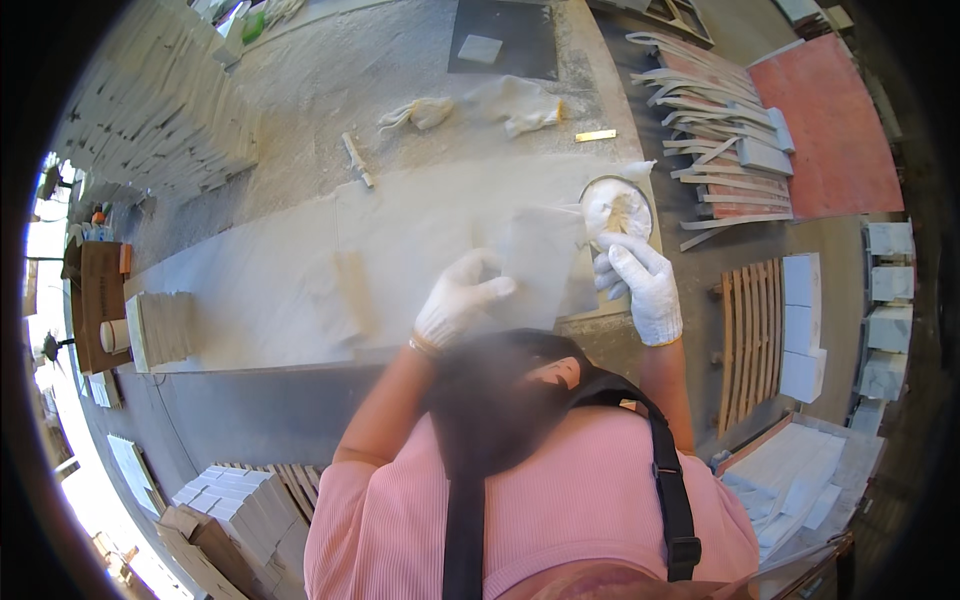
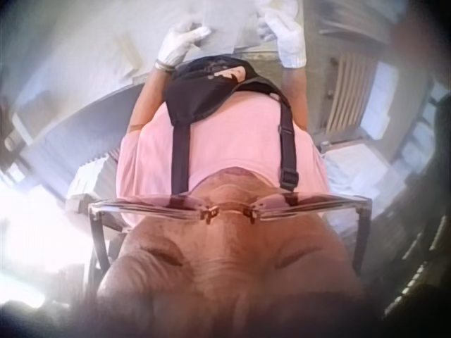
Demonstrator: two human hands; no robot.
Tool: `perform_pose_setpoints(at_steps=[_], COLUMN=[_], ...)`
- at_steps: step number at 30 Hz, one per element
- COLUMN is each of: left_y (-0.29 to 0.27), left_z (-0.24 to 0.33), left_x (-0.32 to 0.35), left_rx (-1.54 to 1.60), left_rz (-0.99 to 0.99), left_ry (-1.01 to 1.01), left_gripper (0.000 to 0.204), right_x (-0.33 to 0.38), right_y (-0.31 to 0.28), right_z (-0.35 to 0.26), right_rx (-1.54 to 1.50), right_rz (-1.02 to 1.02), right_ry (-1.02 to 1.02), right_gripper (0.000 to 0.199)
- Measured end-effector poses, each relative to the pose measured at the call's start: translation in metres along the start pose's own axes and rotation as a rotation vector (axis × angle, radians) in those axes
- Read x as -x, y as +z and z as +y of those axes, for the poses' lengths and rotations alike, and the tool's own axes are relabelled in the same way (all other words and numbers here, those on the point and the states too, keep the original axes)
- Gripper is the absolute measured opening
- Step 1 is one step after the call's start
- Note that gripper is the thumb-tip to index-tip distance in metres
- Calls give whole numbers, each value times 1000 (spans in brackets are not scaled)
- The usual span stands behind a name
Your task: The person applies a white paste to rectangular tiles using a small metal spatula, spreading it evenly across each tile's surface. They handle the tiles one at a time, flipping them over and placing them on a workbench in a workshop setting.
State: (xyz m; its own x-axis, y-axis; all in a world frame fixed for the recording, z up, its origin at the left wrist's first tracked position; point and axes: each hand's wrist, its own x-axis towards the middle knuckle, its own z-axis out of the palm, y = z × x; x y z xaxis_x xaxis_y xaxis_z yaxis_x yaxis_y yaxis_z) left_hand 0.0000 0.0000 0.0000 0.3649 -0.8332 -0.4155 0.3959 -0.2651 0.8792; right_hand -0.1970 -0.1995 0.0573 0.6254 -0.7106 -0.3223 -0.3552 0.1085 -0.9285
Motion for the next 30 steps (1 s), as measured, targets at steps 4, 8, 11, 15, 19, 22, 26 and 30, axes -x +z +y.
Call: perform_pose_setpoints(at_steps=[4, 8, 11, 15, 19, 22, 26, 30], left_y=[-43, -63, -71, -69, -55, -49, -16, 19], left_z=[-25, -53, -68, -67, -40, -13, -5, -10], left_x=[7, 10, 0, -6, 5, 7, -5, -21], left_rx=[61, 19, -73, -438, -1086, -836, -314, -303], left_rz=[209, 339, 353, 438, 630, 562, 194, 15], left_ry=[4, -20, -11, -56, 33, 57, -57, -44], left_gripper=[34, 32, 35, 37, 39, 44, 47, 44], right_x=[1, 7, 5, 3, 4, 5, 5, 1], right_y=[3, -5, -6, -5, -6, -4, 1, 6], right_z=[5, 9, 13, 17, 25, 30, 37, 48], right_rx=[-2, 28, 41, 81, 123, 158, 153, 155], right_rz=[14, 12, 14, 15, 40, 34, 0, 24], right_ry=[6, 49, 63, 15, 33, 41, 55, -115], right_gripper=[36, 35, 35, 34, 31, 29, 27, 27])
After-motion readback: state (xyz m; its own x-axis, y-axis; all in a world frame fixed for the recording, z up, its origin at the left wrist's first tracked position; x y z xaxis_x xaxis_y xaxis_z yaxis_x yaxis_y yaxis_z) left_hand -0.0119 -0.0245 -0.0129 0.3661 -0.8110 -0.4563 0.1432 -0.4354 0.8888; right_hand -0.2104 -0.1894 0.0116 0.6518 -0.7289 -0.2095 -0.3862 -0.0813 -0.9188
